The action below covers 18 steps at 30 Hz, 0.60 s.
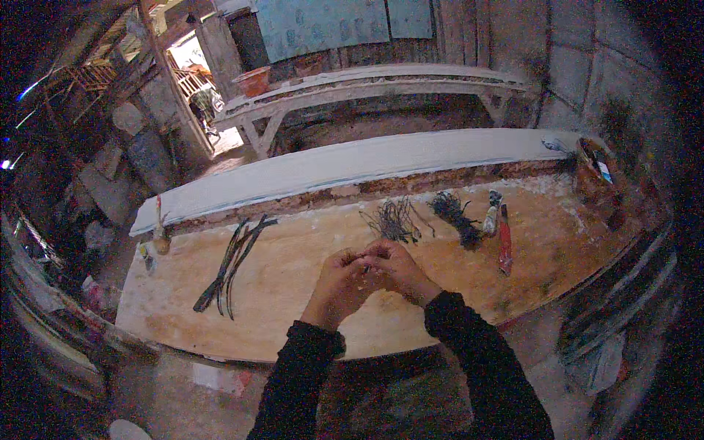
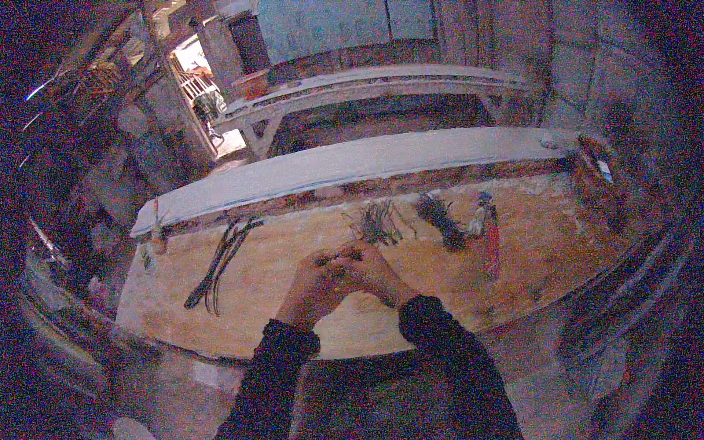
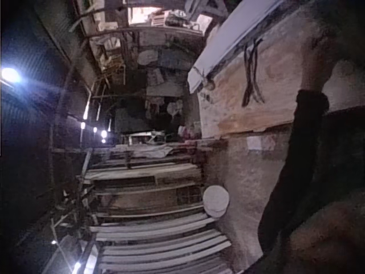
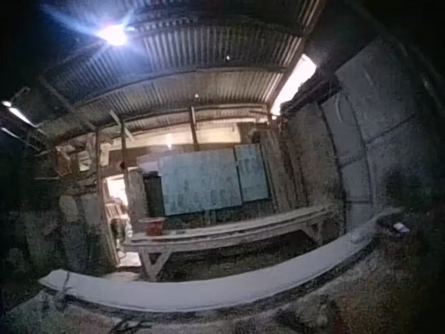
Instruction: The person repeatedly picks up thin black cords from a wooden workbench and weaves them together by hand. They occasionally separate and recombine the cords, forming a braided or woven structure. The cords are handled one at a time or in small groups, and the process continues throughout the clip.
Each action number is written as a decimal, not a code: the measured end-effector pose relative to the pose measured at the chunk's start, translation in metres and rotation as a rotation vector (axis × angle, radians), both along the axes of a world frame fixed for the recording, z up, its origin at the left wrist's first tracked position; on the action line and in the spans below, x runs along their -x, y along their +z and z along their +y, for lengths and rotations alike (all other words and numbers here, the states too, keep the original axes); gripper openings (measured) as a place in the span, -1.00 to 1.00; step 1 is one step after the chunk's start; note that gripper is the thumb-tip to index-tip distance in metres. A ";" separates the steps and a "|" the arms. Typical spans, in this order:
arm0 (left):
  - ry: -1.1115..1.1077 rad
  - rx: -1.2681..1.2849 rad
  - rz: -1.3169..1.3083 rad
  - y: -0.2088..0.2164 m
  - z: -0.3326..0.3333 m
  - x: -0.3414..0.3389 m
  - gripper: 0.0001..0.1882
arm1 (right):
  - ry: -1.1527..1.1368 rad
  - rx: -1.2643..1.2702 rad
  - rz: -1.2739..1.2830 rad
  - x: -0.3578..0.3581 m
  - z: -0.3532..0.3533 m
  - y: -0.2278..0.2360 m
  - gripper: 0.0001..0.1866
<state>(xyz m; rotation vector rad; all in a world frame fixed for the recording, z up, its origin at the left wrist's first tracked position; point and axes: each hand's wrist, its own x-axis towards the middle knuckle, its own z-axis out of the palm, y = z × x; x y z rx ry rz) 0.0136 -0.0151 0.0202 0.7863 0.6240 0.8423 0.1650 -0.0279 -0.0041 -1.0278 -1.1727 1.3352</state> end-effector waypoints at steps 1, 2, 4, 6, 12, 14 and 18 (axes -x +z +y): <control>-0.004 -0.020 -0.058 -0.004 0.002 0.001 -0.89 | -0.010 0.035 -0.036 0.001 -0.001 0.005 -0.84; -0.007 -0.041 -0.115 -0.010 0.005 0.003 -0.89 | -0.019 0.069 -0.071 0.001 -0.001 0.008 -0.84; -0.015 -0.056 -0.171 -0.018 0.009 0.001 -0.89 | -0.020 0.117 -0.073 -0.004 0.001 0.004 -0.84; -0.016 -0.054 -0.152 -0.020 0.012 0.000 -0.90 | -0.024 0.148 -0.045 -0.006 0.005 -0.003 -0.84; -0.035 -0.083 -0.152 -0.027 0.020 -0.001 -0.90 | -0.015 0.181 0.058 -0.006 -0.002 0.008 -0.82; -0.014 -0.149 -0.085 -0.040 0.032 0.005 -0.90 | 0.019 0.186 0.022 -0.004 -0.004 0.017 -0.81; 0.006 -0.065 -0.025 -0.017 0.015 0.000 -0.87 | -0.026 0.142 0.100 -0.008 0.004 -0.012 -0.82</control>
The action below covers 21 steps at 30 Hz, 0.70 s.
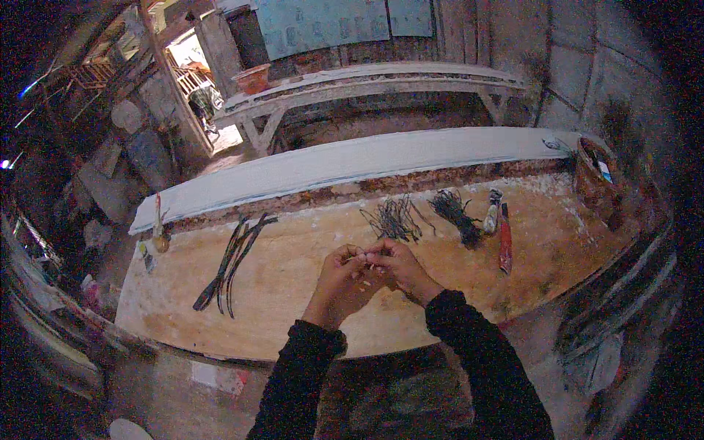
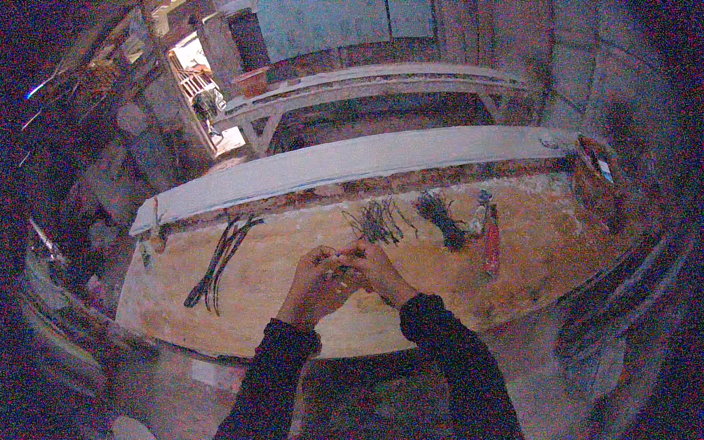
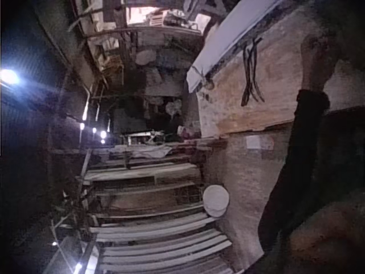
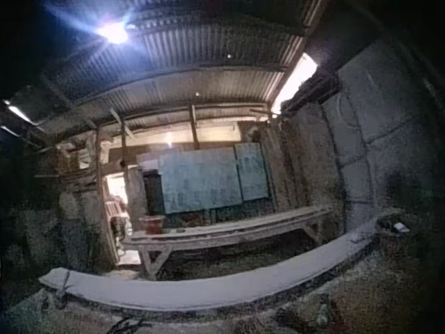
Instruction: The person repeatedly picks up thin black cords from a wooden workbench and weaves them together by hand. They occasionally separate and recombine the cords, forming a braided or woven structure. The cords are handled one at a time or in small groups, and the process continues throughout the clip.
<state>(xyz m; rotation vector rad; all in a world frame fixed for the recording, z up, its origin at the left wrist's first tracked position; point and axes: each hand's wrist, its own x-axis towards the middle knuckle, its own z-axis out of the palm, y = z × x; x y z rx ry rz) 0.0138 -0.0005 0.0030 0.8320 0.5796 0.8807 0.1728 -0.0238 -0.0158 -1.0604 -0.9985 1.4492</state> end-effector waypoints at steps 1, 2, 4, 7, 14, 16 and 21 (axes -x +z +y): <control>0.005 0.014 -0.052 0.006 -0.004 0.003 -0.87 | 0.031 0.003 0.010 0.005 0.000 0.006 -0.83; 0.011 0.028 -0.105 0.009 -0.009 0.007 -0.86 | 0.063 0.007 0.020 0.009 0.001 0.010 -0.83; -0.048 0.033 -0.142 0.015 -0.011 0.001 -0.84 | 0.060 -0.073 -0.028 0.002 0.011 -0.013 -0.79; -0.151 0.009 -0.117 0.012 -0.007 0.008 -0.80 | 0.105 -0.051 0.165 0.004 0.010 -0.014 -0.76; -0.300 -0.079 -0.148 -0.007 -0.001 0.009 -0.77 | 0.255 -0.001 0.345 -0.013 -0.009 0.001 -0.79; -0.304 -0.103 -0.173 -0.010 0.001 0.008 -0.76 | 0.233 -0.087 0.367 -0.015 0.003 -0.021 -0.76; -0.279 -0.123 -0.091 -0.017 0.004 0.019 -0.70 | 0.269 -0.162 0.422 -0.002 -0.002 -0.008 -0.69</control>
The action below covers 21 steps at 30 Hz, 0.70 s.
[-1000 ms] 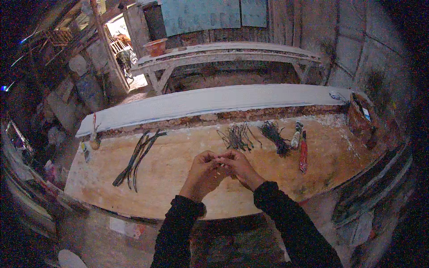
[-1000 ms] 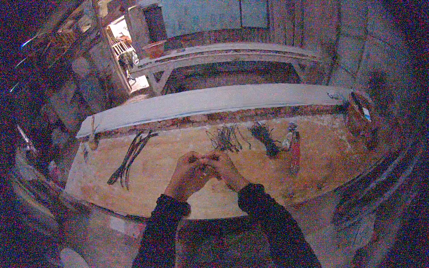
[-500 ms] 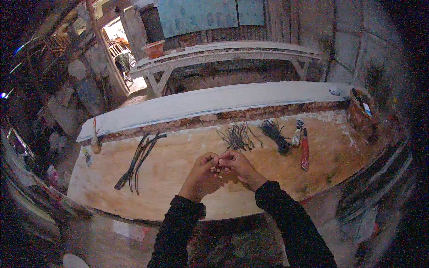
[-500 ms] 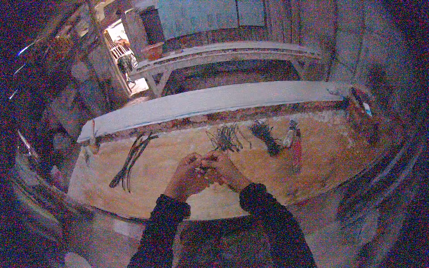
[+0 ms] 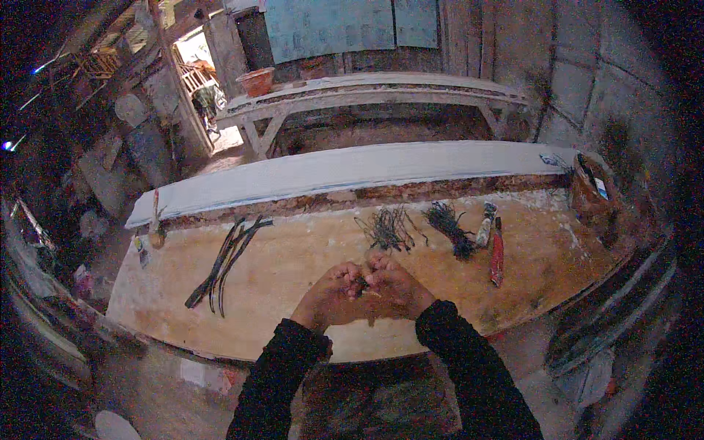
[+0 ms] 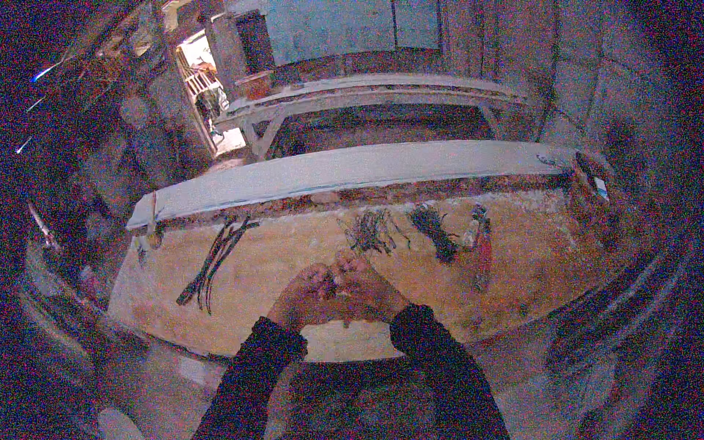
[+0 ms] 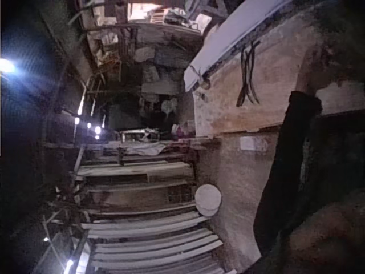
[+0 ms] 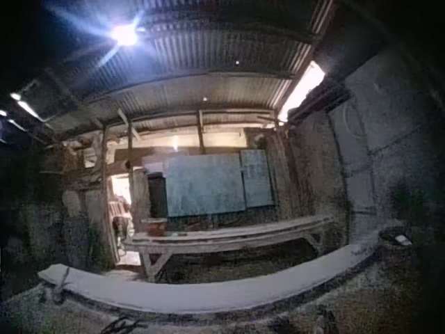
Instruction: The person repeatedly picks up thin black cords from a wooden workbench and weaves them together by hand. They occasionally separate and recombine the cords, forming a braided or woven structure. The cords are handled one at a time or in small groups, and the process continues throughout the clip.
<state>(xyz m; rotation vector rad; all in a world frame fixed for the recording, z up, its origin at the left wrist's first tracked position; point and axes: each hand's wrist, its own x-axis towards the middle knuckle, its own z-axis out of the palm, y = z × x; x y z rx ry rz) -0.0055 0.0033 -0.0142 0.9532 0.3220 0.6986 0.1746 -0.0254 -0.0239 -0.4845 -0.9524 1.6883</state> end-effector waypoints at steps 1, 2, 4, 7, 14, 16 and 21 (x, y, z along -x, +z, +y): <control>0.087 -0.210 0.210 0.010 -0.007 -0.003 -0.70 | 0.036 0.012 0.017 -0.004 0.000 -0.002 -0.70; 0.174 -0.421 0.419 0.022 -0.015 -0.006 -0.70 | 0.071 0.024 0.035 -0.008 0.000 -0.004 -0.70; 0.155 -0.343 0.347 0.028 -0.019 -0.004 -0.72 | 0.024 0.182 0.033 0.012 -0.025 0.054 -0.71; -0.046 0.171 -0.199 0.019 -0.010 -0.011 -0.74 | -0.095 0.208 -0.006 0.013 -0.028 0.058 -0.74; 0.224 0.027 0.079 0.027 -0.015 -0.020 -0.77 | -0.143 0.143 0.037 0.003 0.006 -0.003 -0.75; 0.232 0.056 0.086 0.030 -0.015 -0.018 -0.76 | -0.141 0.138 0.036 0.006 0.005 0.004 -0.75; 0.236 0.213 0.009 0.025 -0.011 -0.014 -0.77 | -0.136 0.141 -0.028 0.009 0.010 0.002 -0.74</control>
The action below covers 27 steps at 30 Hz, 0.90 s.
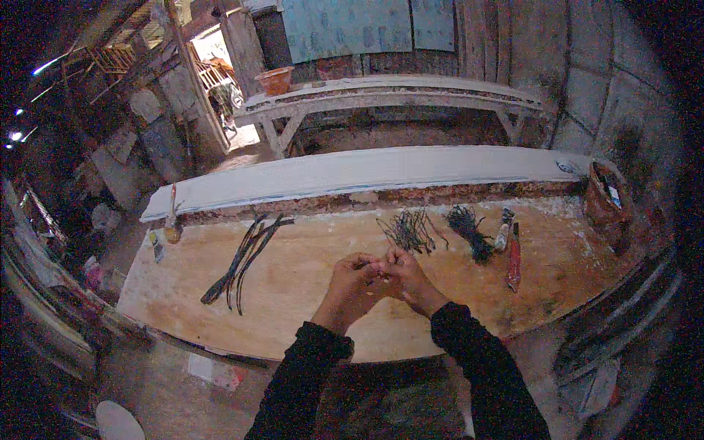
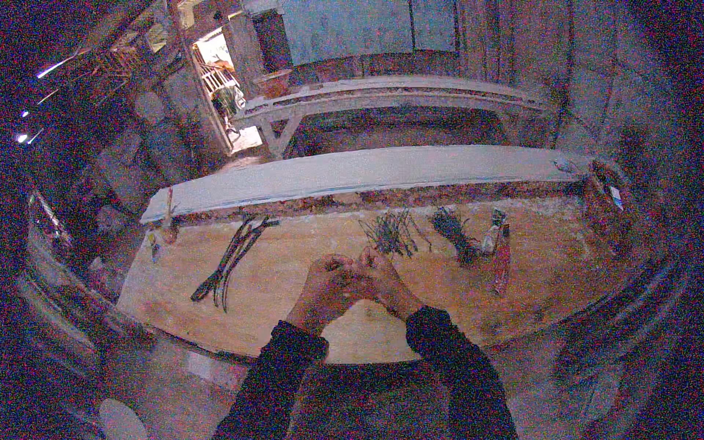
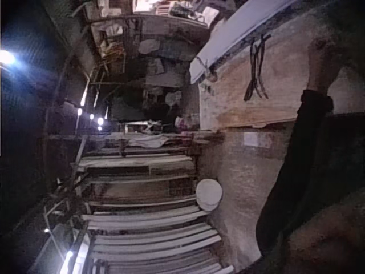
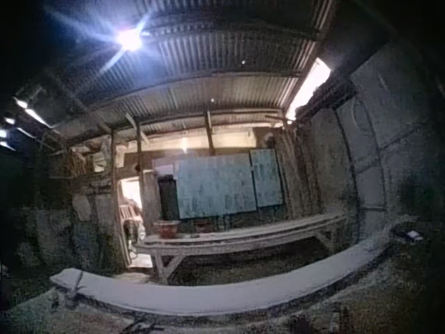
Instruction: The person repeatedly picks up thin black cords from a wooden workbench and weaves them together by hand. They occasionally separate and recombine the cords, forming a braided or woven structure. The cords are handled one at a time or in small groups, and the process continues throughout the clip.
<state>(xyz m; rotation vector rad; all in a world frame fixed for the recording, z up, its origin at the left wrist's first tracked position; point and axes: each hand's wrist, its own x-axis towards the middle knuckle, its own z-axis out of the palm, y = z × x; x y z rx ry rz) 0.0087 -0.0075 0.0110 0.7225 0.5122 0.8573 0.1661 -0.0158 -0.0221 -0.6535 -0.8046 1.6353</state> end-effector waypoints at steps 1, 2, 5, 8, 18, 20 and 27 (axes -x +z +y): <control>0.049 -0.232 0.139 -0.003 0.003 0.002 -0.81 | 0.019 -0.018 0.066 0.002 0.003 -0.003 -0.73; 0.097 -0.454 0.268 -0.008 0.004 0.002 -0.86 | 0.035 -0.027 0.124 0.001 0.003 -0.004 -0.73; 0.092 -0.330 0.205 -0.008 0.005 -0.001 -0.89 | -0.035 -0.077 0.005 0.007 -0.001 0.000 -0.75; 0.092 -0.302 0.119 -0.017 0.003 -0.008 -0.82 | -0.102 -0.043 -0.164 0.002 -0.011 0.016 -0.77; 0.279 -0.954 0.675 -0.017 0.013 0.009 -0.77 | -0.082 -0.109 -0.424 0.014 -0.011 0.025 -0.75; 0.350 -1.128 0.689 -0.024 0.021 0.004 -0.77 | -0.124 -0.125 -0.434 0.007 0.001 0.004 -0.75; 0.457 -1.246 0.595 -0.040 0.025 0.004 -0.59 | -0.060 0.038 -0.028 0.008 -0.012 0.019 -0.77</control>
